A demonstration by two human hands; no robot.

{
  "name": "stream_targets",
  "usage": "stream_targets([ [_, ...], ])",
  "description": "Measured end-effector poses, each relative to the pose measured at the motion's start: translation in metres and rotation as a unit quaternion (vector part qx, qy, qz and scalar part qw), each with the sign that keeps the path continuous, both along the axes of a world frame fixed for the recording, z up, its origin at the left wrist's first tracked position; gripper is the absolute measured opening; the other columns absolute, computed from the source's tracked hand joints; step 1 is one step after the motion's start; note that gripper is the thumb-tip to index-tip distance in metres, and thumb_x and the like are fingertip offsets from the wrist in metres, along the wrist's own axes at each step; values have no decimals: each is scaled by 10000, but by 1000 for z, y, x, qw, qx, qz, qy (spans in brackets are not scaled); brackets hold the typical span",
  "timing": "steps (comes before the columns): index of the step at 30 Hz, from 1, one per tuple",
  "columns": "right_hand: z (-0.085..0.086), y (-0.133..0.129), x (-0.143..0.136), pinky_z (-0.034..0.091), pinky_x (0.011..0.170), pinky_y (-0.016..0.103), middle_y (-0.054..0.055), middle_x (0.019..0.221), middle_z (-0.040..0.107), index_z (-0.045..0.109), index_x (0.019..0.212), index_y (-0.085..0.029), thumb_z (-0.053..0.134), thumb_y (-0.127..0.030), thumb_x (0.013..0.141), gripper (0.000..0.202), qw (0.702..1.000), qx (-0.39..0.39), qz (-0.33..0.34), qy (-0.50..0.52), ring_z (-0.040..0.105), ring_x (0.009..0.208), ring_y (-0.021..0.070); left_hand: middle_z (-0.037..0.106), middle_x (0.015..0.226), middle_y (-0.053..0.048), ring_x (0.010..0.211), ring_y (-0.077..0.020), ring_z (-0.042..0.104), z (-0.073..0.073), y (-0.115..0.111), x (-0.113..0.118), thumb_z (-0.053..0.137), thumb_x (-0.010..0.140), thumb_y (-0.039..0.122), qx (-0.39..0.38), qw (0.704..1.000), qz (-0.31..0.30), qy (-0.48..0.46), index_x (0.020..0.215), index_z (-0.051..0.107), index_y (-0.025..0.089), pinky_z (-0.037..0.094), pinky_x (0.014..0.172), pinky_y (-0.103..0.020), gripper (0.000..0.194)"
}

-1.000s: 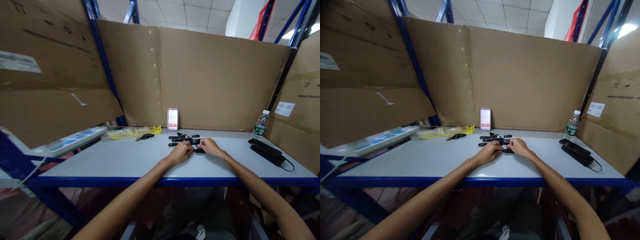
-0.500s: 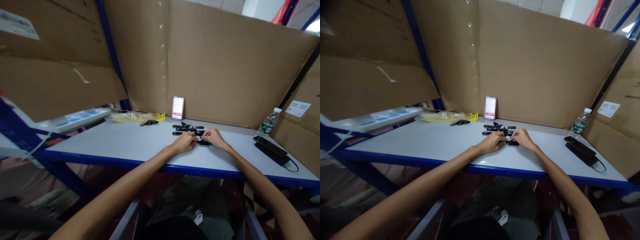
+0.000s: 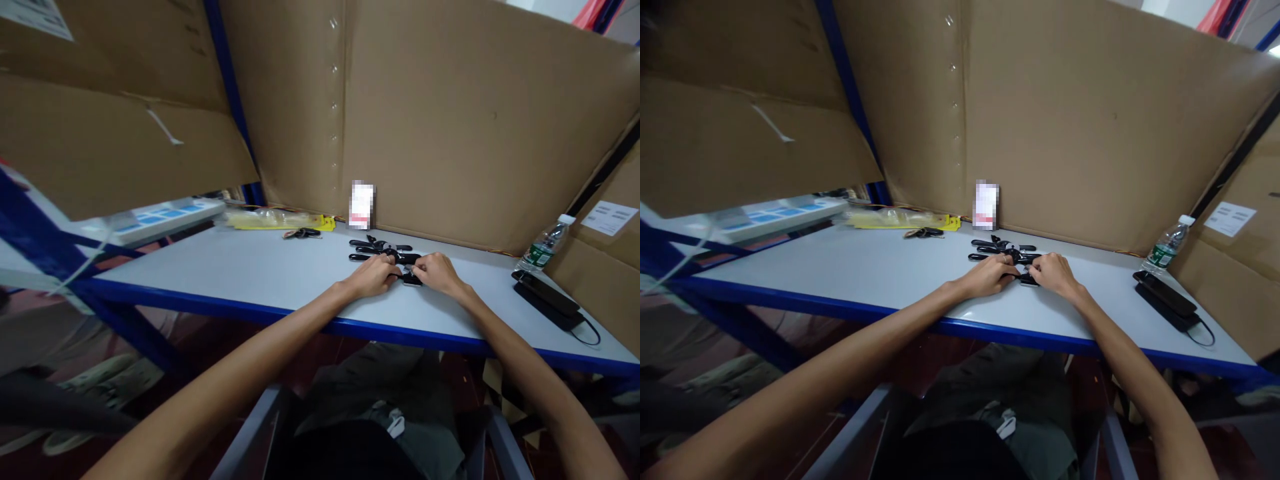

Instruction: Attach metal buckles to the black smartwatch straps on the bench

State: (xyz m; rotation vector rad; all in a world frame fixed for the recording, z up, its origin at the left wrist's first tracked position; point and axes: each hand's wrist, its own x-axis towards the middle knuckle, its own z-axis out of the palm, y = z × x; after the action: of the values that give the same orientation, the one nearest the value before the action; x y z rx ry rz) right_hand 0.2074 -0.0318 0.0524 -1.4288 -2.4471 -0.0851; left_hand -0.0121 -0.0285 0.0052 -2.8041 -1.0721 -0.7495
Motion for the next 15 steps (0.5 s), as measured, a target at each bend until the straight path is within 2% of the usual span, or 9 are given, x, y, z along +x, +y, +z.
stream_targets([
  [4, -2, 3, 3, 304, 617, 274, 51, 691, 724, 820, 788, -186, 552, -317, 927, 329, 999, -18, 27, 17, 558, 645, 159, 691, 1058, -114, 988, -269, 645, 2, -2, 0, 561, 935, 151, -8, 1000, 0, 3, 1125, 793, 216, 523, 918, -412, 307],
  [8, -3, 3, 4, 282, 623, 299, 86, 738, 735, 818, 801, -172, 558, -288, 911, 305, 1000, 18, 1, -20, 564, 672, 176, 691, 1075, -117, 1003, -267, 642, 3, -3, -1, 537, 952, 166, -18, 1000, 6, 10, 1161, 785, 197, 523, 933, -424, 325],
  [12, -6, 4, 0, 266, 620, 292, 48, 660, 673, 808, 762, -172, 552, -308, 910, 326, 999, -2, 40, 4, 513, 636, 150, 686, 1053, -119, 975, -258, 632, 2, -2, -2, 521, 953, 171, -19, 1000, 1, 5, 1160, 783, 185, 522, 925, -432, 334],
  [15, -6, 6, 1, 245, 614, 300, 42, 637, 638, 798, 739, -159, 554, -311, 908, 333, 999, 8, 29, 13, 473, 615, 139, 684, 1055, -110, 990, -256, 625, 1, -2, -2, 517, 949, 171, -19, 1000, 4, 7, 1151, 778, 188, 516, 924, -425, 330],
])
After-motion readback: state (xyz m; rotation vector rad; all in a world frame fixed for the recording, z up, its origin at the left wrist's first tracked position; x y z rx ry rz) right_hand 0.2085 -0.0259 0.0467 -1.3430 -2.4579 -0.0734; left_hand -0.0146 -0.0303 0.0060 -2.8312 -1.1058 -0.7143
